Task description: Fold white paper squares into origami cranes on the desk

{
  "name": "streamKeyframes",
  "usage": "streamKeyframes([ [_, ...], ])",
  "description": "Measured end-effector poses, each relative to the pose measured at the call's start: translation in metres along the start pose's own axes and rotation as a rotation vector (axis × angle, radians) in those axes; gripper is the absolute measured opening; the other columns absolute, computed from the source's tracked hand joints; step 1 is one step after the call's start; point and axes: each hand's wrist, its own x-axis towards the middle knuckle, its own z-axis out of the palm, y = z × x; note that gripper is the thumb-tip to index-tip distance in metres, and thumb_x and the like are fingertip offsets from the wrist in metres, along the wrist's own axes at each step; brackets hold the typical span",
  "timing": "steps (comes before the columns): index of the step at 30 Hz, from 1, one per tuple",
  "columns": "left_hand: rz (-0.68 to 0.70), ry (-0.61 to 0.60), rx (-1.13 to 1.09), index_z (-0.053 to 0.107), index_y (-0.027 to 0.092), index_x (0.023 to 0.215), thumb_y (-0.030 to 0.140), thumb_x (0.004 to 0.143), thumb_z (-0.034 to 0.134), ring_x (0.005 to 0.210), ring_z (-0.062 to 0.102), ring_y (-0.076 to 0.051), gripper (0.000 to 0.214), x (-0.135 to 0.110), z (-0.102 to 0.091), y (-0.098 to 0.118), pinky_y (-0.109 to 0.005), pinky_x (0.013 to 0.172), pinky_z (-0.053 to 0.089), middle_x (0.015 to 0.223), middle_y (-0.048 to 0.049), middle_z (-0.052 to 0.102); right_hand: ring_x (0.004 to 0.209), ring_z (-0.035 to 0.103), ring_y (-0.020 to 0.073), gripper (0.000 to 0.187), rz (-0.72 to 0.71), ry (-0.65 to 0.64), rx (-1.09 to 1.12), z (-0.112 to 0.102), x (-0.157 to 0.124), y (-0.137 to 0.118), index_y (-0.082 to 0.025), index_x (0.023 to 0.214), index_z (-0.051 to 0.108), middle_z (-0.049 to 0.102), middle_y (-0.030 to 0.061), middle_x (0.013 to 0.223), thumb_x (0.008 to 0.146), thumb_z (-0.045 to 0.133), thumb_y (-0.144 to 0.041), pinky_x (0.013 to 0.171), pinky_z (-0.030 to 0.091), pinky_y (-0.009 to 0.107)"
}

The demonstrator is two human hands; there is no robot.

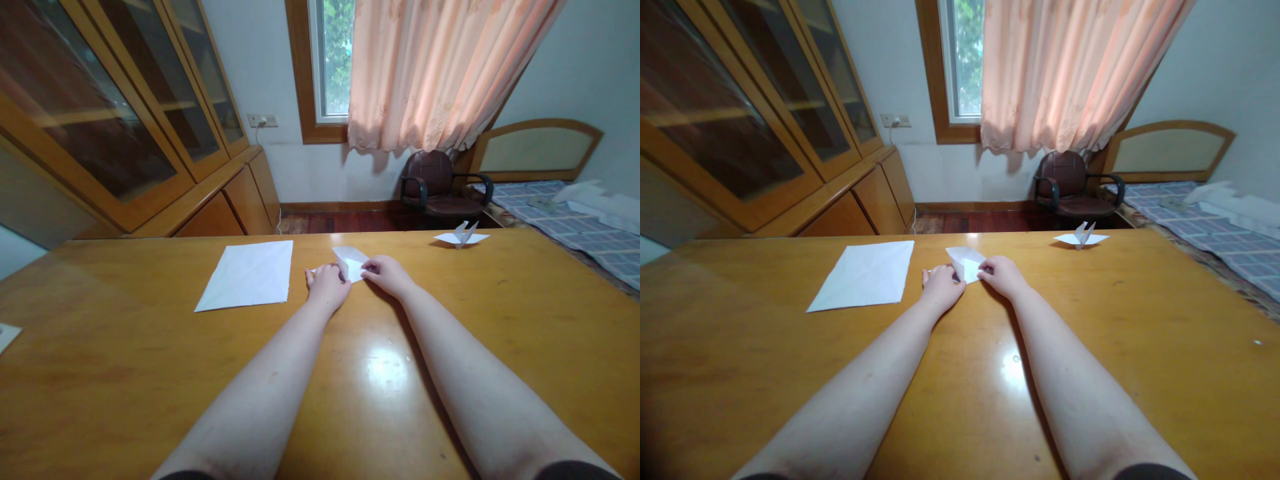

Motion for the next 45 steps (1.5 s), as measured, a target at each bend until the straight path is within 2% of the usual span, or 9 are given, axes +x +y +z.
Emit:
streamKeyframes([
  [9, -0.047, 0.005, 0.002, 0.062, 0.021, 0.101, 0.040, 0.080, 0.055, 0.114, 0.049, -0.030, 0.030, 0.001, -0.001, -0.002, -0.062, 0.106, 0.015, 0.113, -0.0115, 0.063, 0.069, 0.058, 0.0137, 0.016, 0.095, -0.042, 0.090, 0.000, -0.002, -0.003, -0.021, 0.089, 0.070, 0.068, 0.0017, 0.078, 0.077, 0.062, -0.026, 0.064, 0.042, 0.025],
  [12, -0.044, 0.000, -0.015, 0.062, 0.022, 0.102, 0.035, 0.081, 0.054, 0.117, 0.048, -0.029, 0.026, 0.002, 0.000, -0.003, -0.061, 0.108, 0.015, 0.116, -0.0115, 0.062, 0.073, 0.059, 0.0156, 0.020, 0.046, -0.031, 0.057, -0.001, -0.002, -0.002, -0.020, 0.092, 0.070, 0.067, 0.0030, 0.081, 0.073, 0.065, -0.023, 0.069, 0.043, 0.027],
  [15, -0.032, -0.011, -0.027, 0.060, 0.021, 0.103, 0.032, 0.082, 0.053, 0.117, 0.049, -0.028, 0.025, 0.003, 0.001, -0.004, -0.059, 0.108, 0.015, 0.116, -0.0107, 0.062, 0.089, 0.058, 0.0204, 0.030, -0.044, 0.057, 0.005, -0.001, -0.001, -0.001, -0.019, 0.099, 0.068, 0.066, 0.0063, 0.093, 0.069, 0.069, -0.023, 0.081, 0.043, 0.033],
  [18, -0.036, -0.030, -0.029, 0.060, 0.021, 0.103, 0.031, 0.083, 0.051, 0.116, 0.050, -0.027, 0.024, 0.003, 0.000, -0.004, -0.057, 0.109, 0.015, 0.115, -0.0105, 0.062, 0.099, 0.057, 0.0230, 0.046, -0.041, 0.123, 0.047, 0.000, -0.001, 0.001, -0.019, 0.114, 0.061, 0.063, 0.0094, 0.111, 0.069, 0.069, -0.027, 0.088, 0.042, 0.037],
  [22, -0.039, -0.032, -0.030, 0.060, 0.021, 0.103, 0.030, 0.082, 0.051, 0.115, 0.051, -0.027, 0.025, 0.003, -0.001, -0.004, -0.056, 0.109, 0.016, 0.115, -0.0104, 0.063, 0.101, 0.057, 0.0241, 0.061, 0.009, 0.051, 0.058, 0.001, -0.001, 0.002, -0.018, 0.124, 0.054, 0.061, 0.0111, 0.117, 0.067, 0.072, -0.031, 0.088, 0.042, 0.037],
  [28, -0.020, 0.003, -0.031, 0.062, 0.021, 0.101, 0.029, 0.081, 0.051, 0.111, 0.054, -0.027, 0.024, 0.005, 0.002, -0.006, -0.054, 0.108, 0.020, 0.109, -0.0093, 0.065, 0.099, 0.056, 0.0251, 0.049, -0.009, -0.067, -0.067, -0.003, -0.001, -0.004, -0.019, 0.115, 0.061, 0.065, 0.0104, 0.109, 0.070, 0.070, -0.035, 0.085, 0.040, 0.036],
  [34, 0.002, 0.031, 0.029, 0.064, 0.021, 0.094, 0.032, 0.080, 0.052, 0.101, 0.058, -0.027, 0.022, 0.007, 0.002, -0.014, -0.037, 0.087, 0.043, 0.100, -0.0089, 0.067, 0.095, 0.055, 0.0247, 0.043, -0.061, -0.098, -0.063, -0.006, -0.002, -0.008, -0.018, 0.102, 0.066, 0.065, 0.0091, 0.101, 0.066, 0.072, -0.041, 0.083, 0.039, 0.035],
  [41, -0.006, 0.012, 0.041, 0.066, 0.024, 0.095, 0.033, 0.081, 0.052, 0.099, 0.058, -0.026, 0.022, 0.007, 0.000, -0.014, -0.034, 0.083, 0.043, 0.099, -0.0067, 0.068, 0.079, 0.056, 0.0186, 0.020, -0.015, -0.069, 0.045, 0.000, 0.000, -0.001, -0.017, 0.088, 0.070, 0.066, 0.0056, 0.087, 0.074, 0.064, -0.030, 0.074, 0.040, 0.029],
  [45, -0.006, 0.007, 0.030, 0.067, 0.025, 0.096, 0.033, 0.081, 0.052, 0.096, 0.059, -0.025, 0.023, 0.007, -0.001, -0.013, -0.033, 0.080, 0.043, 0.097, -0.0067, 0.070, 0.082, 0.057, 0.0189, 0.021, -0.005, -0.057, 0.051, 0.002, 0.002, 0.003, -0.018, 0.088, 0.070, 0.067, 0.0053, 0.090, 0.069, 0.069, -0.028, 0.075, 0.041, 0.029],
])
